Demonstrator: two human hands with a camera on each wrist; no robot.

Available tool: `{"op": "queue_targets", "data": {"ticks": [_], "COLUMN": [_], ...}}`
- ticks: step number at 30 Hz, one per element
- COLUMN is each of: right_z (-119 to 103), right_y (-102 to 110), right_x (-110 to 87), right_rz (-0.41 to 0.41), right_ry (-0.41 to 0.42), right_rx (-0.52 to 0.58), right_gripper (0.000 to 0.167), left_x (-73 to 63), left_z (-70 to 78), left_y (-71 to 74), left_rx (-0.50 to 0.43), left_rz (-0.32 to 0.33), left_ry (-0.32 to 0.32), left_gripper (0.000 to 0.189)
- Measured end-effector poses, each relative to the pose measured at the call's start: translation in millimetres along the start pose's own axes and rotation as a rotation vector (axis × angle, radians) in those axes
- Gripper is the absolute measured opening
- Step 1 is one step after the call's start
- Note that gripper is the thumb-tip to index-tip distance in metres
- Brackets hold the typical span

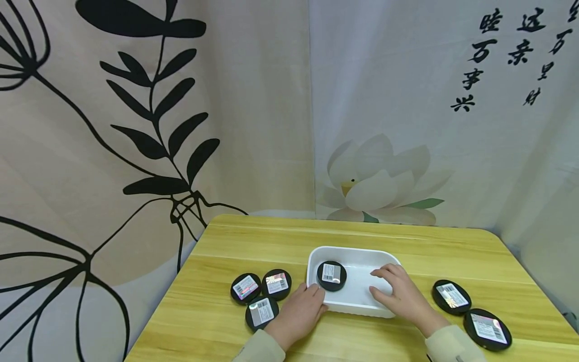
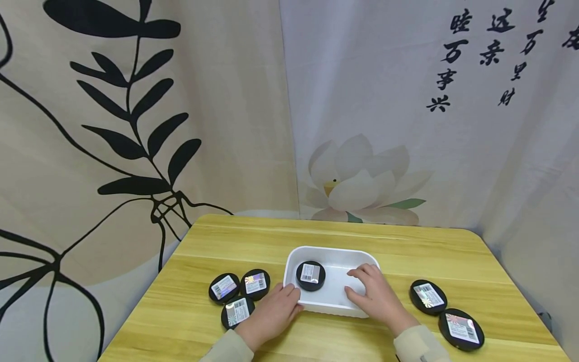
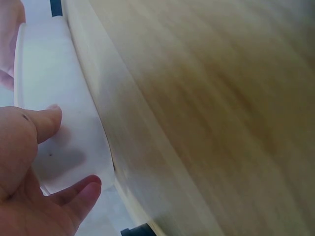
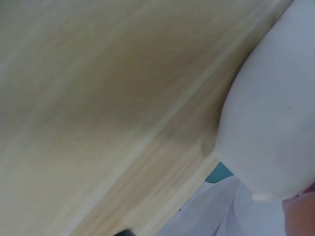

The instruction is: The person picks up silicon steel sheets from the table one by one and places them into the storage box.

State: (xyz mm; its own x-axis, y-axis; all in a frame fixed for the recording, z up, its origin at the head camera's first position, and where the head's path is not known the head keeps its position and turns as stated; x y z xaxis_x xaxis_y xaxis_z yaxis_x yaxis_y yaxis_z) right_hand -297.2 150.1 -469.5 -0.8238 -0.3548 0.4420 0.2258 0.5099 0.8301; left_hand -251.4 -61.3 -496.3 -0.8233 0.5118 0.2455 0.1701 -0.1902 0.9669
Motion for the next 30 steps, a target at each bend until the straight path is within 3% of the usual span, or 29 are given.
{"op": "queue_targets", "data": {"ticks": [11, 21, 30], "right_z": [9.0, 10.4, 20.6], "right_y": [1.7, 11.6, 15.6], "right_x": [-5.2, -10.5, -14.7], "right_rz": [0.000, 0.130, 0.071], "right_ry": [-0.029, 0.037, -0.075], "right_rx": [0.002, -0.029, -0.058], "right_gripper": [0.030, 0.031, 0.030], "left_x": [0.1, 0.2, 0.7], "left_z": [-1.2, -0.7, -1.7], "left_y": [1.1, 1.3, -1.3], "left_rx": [-0.004, 0.007, 0.001], "left_rz": [-0.022, -0.001, -0.019], "left_ry": [0.005, -0.003, 0.012], "left_gripper": [0.020, 0.020, 0.021]}}
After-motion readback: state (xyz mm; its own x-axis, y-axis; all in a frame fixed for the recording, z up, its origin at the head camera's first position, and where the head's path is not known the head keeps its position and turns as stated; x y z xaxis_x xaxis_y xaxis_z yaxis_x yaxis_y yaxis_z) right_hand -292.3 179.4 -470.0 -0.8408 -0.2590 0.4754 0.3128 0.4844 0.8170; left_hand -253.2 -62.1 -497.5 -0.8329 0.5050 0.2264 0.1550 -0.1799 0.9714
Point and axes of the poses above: each hand's wrist, its own x-axis towards the middle knuckle, its own y-axis out of the back of the hand, z = x × y, the point moved 8 cm from there along x, towards the middle knuckle, and after that the axes turned 5 degrees about -x, right-handed, at the moved point
